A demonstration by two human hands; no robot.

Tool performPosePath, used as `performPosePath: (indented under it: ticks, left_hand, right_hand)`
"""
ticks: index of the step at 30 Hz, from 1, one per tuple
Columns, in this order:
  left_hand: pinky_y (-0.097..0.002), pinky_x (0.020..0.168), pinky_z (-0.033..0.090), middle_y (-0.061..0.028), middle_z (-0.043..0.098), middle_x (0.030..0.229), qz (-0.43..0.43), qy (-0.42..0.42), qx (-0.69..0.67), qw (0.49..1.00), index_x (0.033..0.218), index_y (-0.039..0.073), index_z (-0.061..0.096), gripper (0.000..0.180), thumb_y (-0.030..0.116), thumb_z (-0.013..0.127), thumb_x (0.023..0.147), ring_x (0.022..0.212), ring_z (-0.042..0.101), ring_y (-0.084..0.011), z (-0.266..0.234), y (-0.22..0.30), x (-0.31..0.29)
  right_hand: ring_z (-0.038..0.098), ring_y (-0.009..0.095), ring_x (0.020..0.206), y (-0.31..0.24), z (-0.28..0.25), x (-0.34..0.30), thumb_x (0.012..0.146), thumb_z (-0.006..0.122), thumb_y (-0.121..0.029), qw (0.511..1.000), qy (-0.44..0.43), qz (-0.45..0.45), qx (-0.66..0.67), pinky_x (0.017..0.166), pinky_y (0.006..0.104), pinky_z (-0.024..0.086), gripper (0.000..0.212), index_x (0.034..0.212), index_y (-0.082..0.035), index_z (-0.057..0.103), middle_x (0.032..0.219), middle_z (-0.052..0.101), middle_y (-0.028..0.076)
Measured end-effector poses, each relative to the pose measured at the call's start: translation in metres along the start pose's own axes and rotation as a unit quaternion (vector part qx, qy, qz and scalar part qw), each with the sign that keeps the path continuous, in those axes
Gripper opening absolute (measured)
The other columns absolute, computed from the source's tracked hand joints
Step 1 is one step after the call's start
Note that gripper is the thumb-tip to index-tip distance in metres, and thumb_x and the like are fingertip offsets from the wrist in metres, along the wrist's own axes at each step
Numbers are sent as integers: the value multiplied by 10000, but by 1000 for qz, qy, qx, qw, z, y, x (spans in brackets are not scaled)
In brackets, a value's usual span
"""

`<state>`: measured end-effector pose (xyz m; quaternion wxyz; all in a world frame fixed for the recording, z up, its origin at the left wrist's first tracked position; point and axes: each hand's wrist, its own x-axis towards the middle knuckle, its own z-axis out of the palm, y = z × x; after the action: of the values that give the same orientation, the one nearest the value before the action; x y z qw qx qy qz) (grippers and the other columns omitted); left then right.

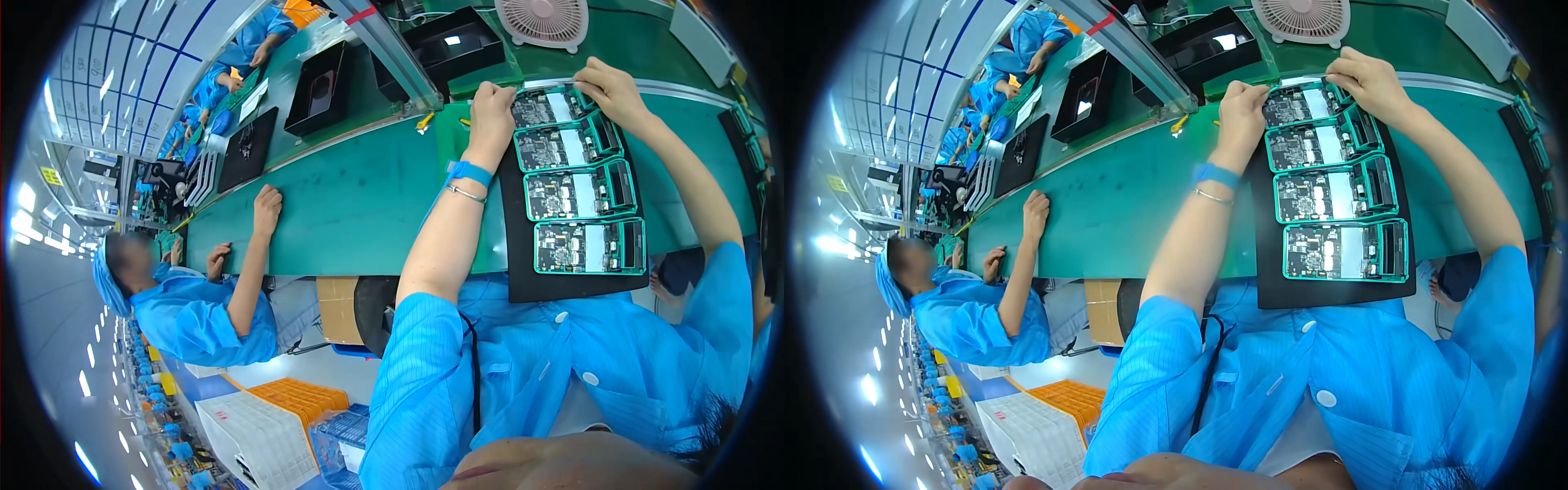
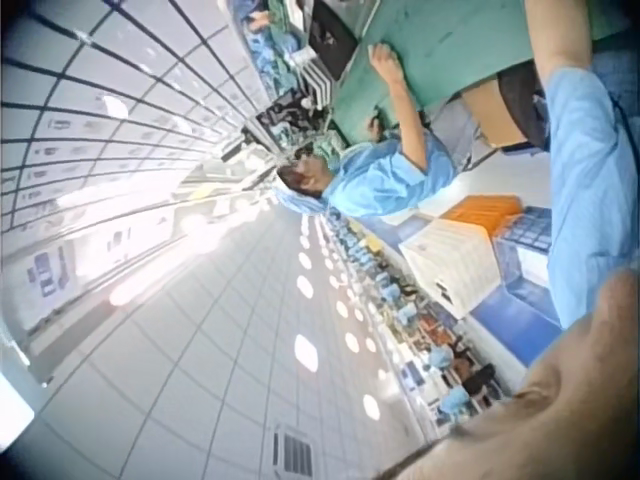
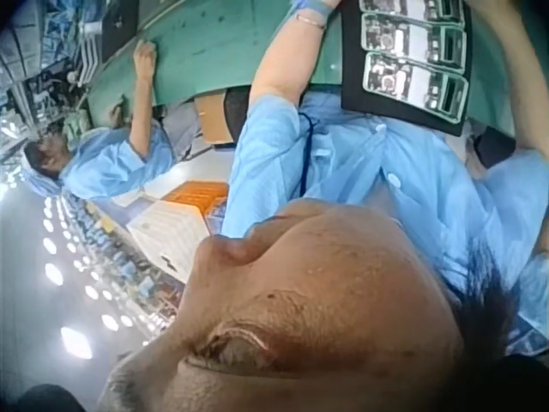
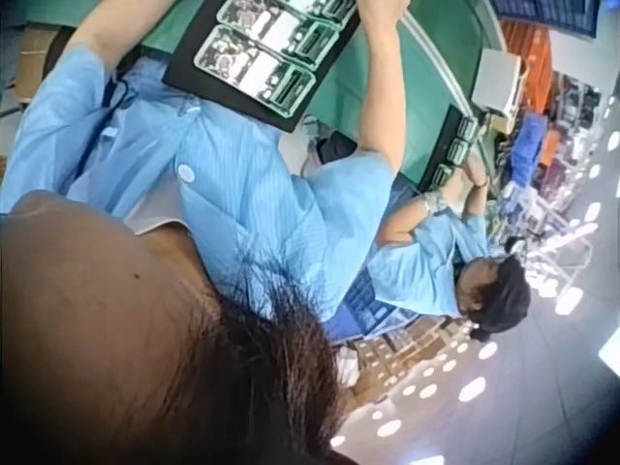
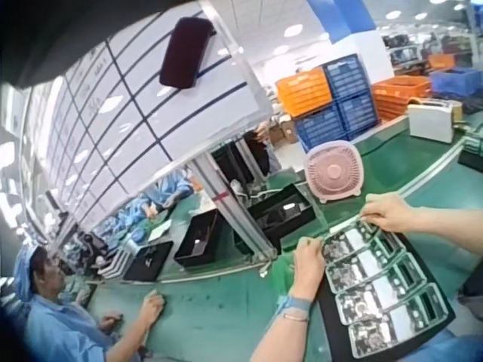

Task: Manually assemble electronic circuit boards into housing frames on a factory production line.

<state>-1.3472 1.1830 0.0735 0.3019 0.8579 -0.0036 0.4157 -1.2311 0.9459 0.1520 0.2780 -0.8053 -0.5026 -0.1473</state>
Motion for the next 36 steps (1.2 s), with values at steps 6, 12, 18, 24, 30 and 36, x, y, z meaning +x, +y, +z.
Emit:
performPosePath:
  ticks: [6, 12, 18, 24, 30, 36]
  left_hand:
    - [-443, 714, 509, -149, 586, 868, 10, -2, -11, 1000, 916, 17, 714, 104, -22, 685, 824, 833, 613, -349, 4, -1, -3]
    - [-442, 735, 506, -157, 628, 864, 59, -21, 55, 997, 952, 22, 706, 140, 12, 715, 813, 851, 623, -346, 3, 1, 2]
    - [-434, 712, 500, -158, 612, 860, 23, -31, 24, 999, 923, 36, 676, 99, 7, 706, 832, 810, 607, -360, -5, -1, 0]
    - [-384, 676, 507, -132, 615, 851, 8, -35, 6, 999, 914, 32, 689, 57, 6, 704, 865, 759, 624, -306, -1, 9, 4]
    - [-395, 693, 509, -133, 605, 873, -6, -56, 10, 998, 925, 29, 687, 77, -12, 691, 861, 788, 624, -314, -1, 12, 4]
    - [-405, 708, 515, -132, 603, 870, 20, -70, 35, 997, 911, 20, 686, 109, -44, 689, 824, 816, 629, -319, -3, 11, 5]
  right_hand:
    - [610, 293, 770, 11, 13, 18, 936, 645, -208, 999, -17, -39, -12, 683, 420, 464, 164, 951, -49, 684, 851, 559, 89]
    - [657, 318, 836, 13, 19, 36, 890, 690, -227, 995, -28, -79, -58, 697, 428, 512, 179, 975, -70, 674, 926, 609, 97]
    - [675, 298, 820, 15, 35, 53, 804, 739, -320, 992, -73, -87, -62, 706, 429, 527, 235, 849, -98, 677, 870, 660, 55]
    - [675, 284, 767, 13, 30, 62, 793, 769, -389, 982, -158, -51, -94, 643, 432, 503, 298, 781, -101, 694, 815, 676, 43]
    - [673, 290, 726, 13, 34, 65, 797, 761, -429, 981, -169, -42, -90, 617, 440, 493, 337, 761, -101, 689, 753, 675, 56]
    - [679, 299, 704, 11, 38, 66, 758, 779, -435, 976, -189, -38, -106, 598, 446, 492, 344, 750, -104, 687, 713, 678, 70]
